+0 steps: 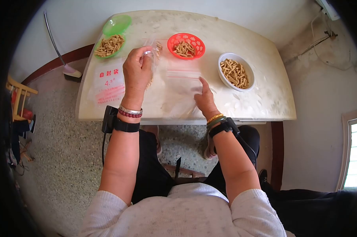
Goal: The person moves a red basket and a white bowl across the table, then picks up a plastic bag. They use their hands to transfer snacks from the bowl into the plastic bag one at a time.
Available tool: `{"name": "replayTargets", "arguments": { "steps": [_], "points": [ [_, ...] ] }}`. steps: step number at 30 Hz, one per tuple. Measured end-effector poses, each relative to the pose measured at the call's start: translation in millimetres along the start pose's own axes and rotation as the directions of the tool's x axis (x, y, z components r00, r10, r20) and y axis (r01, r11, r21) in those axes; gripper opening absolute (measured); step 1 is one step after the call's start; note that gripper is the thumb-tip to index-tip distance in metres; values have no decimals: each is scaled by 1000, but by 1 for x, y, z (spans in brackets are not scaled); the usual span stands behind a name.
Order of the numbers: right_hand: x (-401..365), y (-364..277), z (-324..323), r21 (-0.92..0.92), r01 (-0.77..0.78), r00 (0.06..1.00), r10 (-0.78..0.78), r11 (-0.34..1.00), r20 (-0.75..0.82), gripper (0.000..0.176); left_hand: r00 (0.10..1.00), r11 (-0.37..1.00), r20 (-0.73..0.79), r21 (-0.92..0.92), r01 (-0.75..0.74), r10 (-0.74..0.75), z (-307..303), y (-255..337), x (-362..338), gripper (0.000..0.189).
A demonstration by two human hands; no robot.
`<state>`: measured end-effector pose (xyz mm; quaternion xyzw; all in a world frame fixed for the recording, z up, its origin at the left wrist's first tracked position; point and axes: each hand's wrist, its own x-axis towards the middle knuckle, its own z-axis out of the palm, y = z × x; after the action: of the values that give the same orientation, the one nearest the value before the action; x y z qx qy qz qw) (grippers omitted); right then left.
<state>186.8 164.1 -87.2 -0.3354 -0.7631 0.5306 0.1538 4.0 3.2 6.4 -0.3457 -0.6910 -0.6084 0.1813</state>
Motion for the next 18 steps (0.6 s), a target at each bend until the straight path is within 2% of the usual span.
{"name": "replayTargets", "arguments": {
  "steps": [1,5,7,8,10,11,13,14,17,18],
  "points": [
    [0,6,-7,-90,-52,999,52,995,0,77,1000,1000,15,12,4,-4,0,-1,0,17],
    [1,20,-21,-113,-47,998,50,992,24,80,1000,1000,9,7,-28,28,2,-5,0,19],
    [-2,13,-23,52,55,998,-55,997,-9,82,1000,1000,13,11,-15,14,3,-4,0,19],
    [-3,9,-26,52,55,998,-54,997,-11,82,1000,1000,14,15,-2,2,4,-3,0,20],
    [-7,-21,-22,243,-255,954,284,936,-95,86,1000,1000,27,13,-1,1,6,-4,1,20],
    [0,-18,-17,244,-254,954,284,936,-94,86,999,1000,39,13,2,-2,6,-5,0,20],
    [15,-9,-7,-184,-218,963,181,959,-199,100,999,1000,50,8,4,-5,8,-3,-1,20],
    [14,-1,-6,-183,-212,966,177,960,-187,100,998,1000,56,8,10,-10,8,-1,-7,20],
    [28,0,12,-477,-143,972,33,867,-233,102,998,999,43,8,-39,39,15,-7,-7,17],
    [37,10,18,-492,-78,971,-45,867,-234,101,997,997,26,22,-79,79,15,-8,-6,16]
  ]
}}
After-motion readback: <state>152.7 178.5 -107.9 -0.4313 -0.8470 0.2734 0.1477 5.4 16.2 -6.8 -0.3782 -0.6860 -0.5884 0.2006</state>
